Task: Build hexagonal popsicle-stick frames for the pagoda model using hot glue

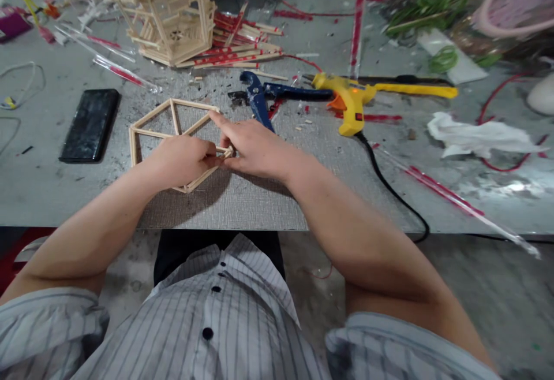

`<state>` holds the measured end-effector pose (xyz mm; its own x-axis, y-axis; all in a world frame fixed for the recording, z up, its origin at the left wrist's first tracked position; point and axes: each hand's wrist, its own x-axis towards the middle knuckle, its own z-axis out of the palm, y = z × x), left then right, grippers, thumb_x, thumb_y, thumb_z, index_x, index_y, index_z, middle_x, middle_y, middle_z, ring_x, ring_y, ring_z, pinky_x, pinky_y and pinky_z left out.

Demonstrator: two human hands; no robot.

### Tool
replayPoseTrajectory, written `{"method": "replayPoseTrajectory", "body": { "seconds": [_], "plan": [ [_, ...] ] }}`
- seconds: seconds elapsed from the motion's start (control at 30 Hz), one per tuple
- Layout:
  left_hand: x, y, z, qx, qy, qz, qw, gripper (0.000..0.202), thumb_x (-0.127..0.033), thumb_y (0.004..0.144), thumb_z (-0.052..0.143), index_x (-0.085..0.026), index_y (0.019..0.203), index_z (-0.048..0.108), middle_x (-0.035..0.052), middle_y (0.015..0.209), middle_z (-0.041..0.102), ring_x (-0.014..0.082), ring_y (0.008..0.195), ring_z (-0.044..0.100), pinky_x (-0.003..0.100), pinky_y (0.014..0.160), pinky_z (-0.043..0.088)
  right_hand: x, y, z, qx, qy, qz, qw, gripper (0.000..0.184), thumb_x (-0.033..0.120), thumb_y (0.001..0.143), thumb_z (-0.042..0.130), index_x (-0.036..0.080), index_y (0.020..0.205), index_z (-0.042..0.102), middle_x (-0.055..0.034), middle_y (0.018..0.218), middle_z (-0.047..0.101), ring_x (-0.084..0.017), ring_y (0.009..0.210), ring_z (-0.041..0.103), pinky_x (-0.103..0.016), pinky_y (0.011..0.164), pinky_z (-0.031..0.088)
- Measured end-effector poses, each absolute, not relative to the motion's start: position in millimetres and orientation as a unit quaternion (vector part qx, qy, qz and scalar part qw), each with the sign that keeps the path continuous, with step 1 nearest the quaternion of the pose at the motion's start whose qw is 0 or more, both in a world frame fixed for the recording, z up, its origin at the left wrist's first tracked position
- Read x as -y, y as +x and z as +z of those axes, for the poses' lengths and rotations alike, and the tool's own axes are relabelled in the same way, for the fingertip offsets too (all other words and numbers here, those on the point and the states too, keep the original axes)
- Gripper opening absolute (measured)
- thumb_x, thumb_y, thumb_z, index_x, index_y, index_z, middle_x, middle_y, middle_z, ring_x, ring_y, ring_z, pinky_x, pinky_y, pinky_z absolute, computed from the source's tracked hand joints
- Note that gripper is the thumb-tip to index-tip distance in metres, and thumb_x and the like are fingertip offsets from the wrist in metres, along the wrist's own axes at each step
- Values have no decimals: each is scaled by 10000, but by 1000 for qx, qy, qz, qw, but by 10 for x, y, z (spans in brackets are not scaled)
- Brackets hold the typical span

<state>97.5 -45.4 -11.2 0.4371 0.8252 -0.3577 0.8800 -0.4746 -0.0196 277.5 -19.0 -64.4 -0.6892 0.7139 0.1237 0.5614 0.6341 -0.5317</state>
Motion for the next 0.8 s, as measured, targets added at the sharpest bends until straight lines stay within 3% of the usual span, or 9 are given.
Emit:
{"method": "replayPoseTrajectory", "body": {
  "seconds": [0.67,0.8],
  "plan": [
    [463,956,-158,-524,837,-130,87,430,-394,964,368,-183,1078,724,113,897,744,281,955,698,335,755,480,184,2781,-642,893,-349,239,153,893,385,823,662,225,1584,223,-90,1080,692,-256,908,625,-420,859,480],
    [471,953,-143,-532,832,-128,92,403,-407,948,401,-206,1044,737,92,906,755,268,948,699,317,737,470,184,2841,-554,901,-324,242,156,880,447,809,688,222,1564,295,-103,1153,676,-265,963,630,-432,897,478]
  ]
}}
